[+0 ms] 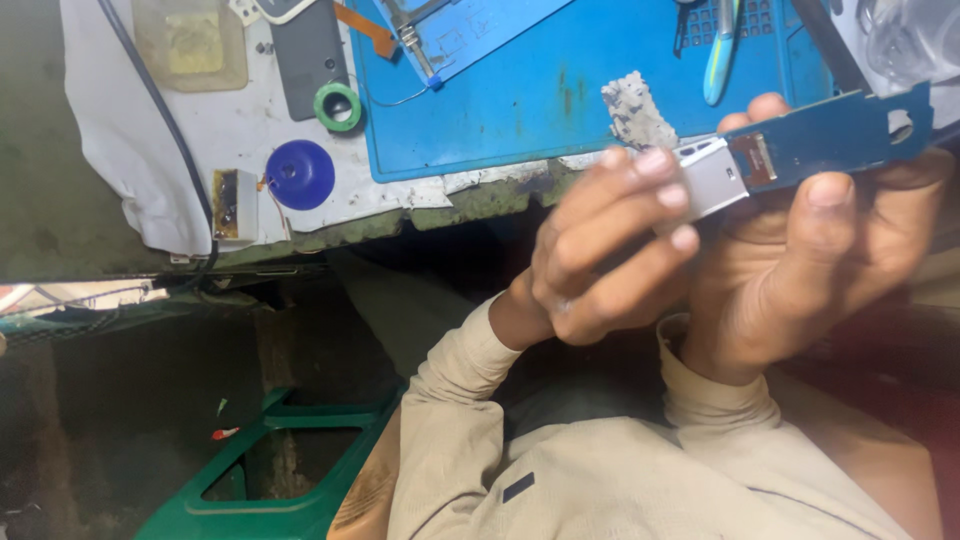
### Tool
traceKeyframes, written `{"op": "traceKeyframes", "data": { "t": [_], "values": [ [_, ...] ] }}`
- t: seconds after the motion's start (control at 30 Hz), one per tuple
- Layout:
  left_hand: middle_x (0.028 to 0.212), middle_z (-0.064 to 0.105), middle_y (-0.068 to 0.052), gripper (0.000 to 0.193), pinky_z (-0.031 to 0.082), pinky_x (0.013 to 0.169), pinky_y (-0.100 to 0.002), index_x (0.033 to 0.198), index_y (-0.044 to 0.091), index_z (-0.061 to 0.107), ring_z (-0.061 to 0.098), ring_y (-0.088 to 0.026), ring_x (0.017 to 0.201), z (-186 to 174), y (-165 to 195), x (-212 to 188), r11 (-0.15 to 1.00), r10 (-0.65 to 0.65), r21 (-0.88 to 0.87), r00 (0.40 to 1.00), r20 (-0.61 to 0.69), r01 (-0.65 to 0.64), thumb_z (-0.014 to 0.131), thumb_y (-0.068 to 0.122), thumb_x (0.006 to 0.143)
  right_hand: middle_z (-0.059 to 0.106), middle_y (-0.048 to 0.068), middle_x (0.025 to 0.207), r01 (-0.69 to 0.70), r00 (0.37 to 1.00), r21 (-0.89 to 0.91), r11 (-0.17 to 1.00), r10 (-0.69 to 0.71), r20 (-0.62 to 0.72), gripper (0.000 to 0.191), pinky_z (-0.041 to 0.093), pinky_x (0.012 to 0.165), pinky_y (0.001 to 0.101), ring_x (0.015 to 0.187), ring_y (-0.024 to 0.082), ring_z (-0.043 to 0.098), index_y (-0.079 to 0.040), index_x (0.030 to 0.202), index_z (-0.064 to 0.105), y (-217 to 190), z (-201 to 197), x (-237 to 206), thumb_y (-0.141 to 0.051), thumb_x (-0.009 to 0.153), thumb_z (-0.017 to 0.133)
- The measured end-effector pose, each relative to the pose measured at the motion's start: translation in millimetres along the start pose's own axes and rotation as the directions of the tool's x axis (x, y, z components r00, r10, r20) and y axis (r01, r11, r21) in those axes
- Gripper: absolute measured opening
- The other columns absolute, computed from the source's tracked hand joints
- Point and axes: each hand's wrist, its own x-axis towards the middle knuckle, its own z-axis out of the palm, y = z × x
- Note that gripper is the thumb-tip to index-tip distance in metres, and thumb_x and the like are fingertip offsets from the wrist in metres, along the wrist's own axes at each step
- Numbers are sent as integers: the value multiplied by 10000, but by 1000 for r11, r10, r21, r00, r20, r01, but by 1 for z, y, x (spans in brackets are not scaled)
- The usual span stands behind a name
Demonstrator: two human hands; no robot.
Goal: The person disassembles a feature phone at a repair bench, separating the keypad and housing from the board. They brush the components with a toothbrush, wipe them, and use a metal pry tool to work on the phone parts.
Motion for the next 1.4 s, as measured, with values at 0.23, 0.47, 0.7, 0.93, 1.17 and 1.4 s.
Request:
{"op": "traceKeyframes", "data": {
  "t": [0.23, 0.47, 0.7, 0.93, 1.17, 1.4],
  "values": [
    [1384, 588, -196, 320, 508, 1072, -429, 1190, 19, 620, 622, -373, 1229, -13, -2, 2, 877, -475, 203, 853, 215, 436, 819, 122, 961, 631, 129, 1175, -234, 968, 116, 965, 220, 122, 345, 569, 945, 361, 1047, 215, 641, 30, 1358, 487, 15, -9, 29, -67, 1059, 632],
    [1341, 624, -184, 436, 471, 1063, -477, 1369, -53, 611, 597, -382, 1233, -46, -38, 4, 762, -614, 469, 728, 305, 446, 777, 108, 999, 651, 107, 1346, 60, 978, -499, 864, 48, 201, 273, 500, 1139, 289, 1243, 168, 623, 45, 1380, 590, 3, -60, 93, 38, 1124, 684],
    [1317, 621, -160, 287, 428, 1059, -492, 1237, -4, 661, 554, -376, 1257, -48, -47, -5, 740, -613, 554, 721, 323, 382, 761, 109, 992, 672, 164, 1181, 213, 906, -773, 597, 176, 386, 248, 547, 882, 291, 1051, 201, 690, 74, 1235, 663, 15, -51, 101, 42, 1002, 742],
    [1308, 609, -163, 302, 412, 1077, -481, 1232, -19, 644, 548, -374, 1247, -60, -52, 0, 775, -604, 454, 728, 325, 440, 761, 114, 988, 670, 154, 1014, 350, 833, -818, 456, 247, 495, 231, 512, 785, 386, 892, 237, 680, 48, 1223, 633, 41, -33, 122, -37, 1046, 755],
    [1325, 613, -125, 407, 417, 1093, -453, 1345, 6, 593, 550, -334, 1260, -61, -56, -8, 761, -629, 427, 719, 296, 489, 759, 114, 990, 593, 156, 1183, 539, 830, -839, 83, 120, 545, 237, 413, 934, 471, 1038, 348, 601, 17, 1202, 558, 56, -36, 117, 29, 979, 638],
    [1352, 580, -126, 443, 397, 1111, -434, 1431, 32, 539, 518, -326, 1289, -60, -55, -11, 740, -636, 454, 735, 234, 496, 716, 56, 1026, 614, 123, 1103, 606, 789, -794, 50, 83, 608, 338, 427, 931, 490, 1078, 347, 595, 15, 1234, 523, 61, -52, 125, 42, 927, 663]
  ]
}}
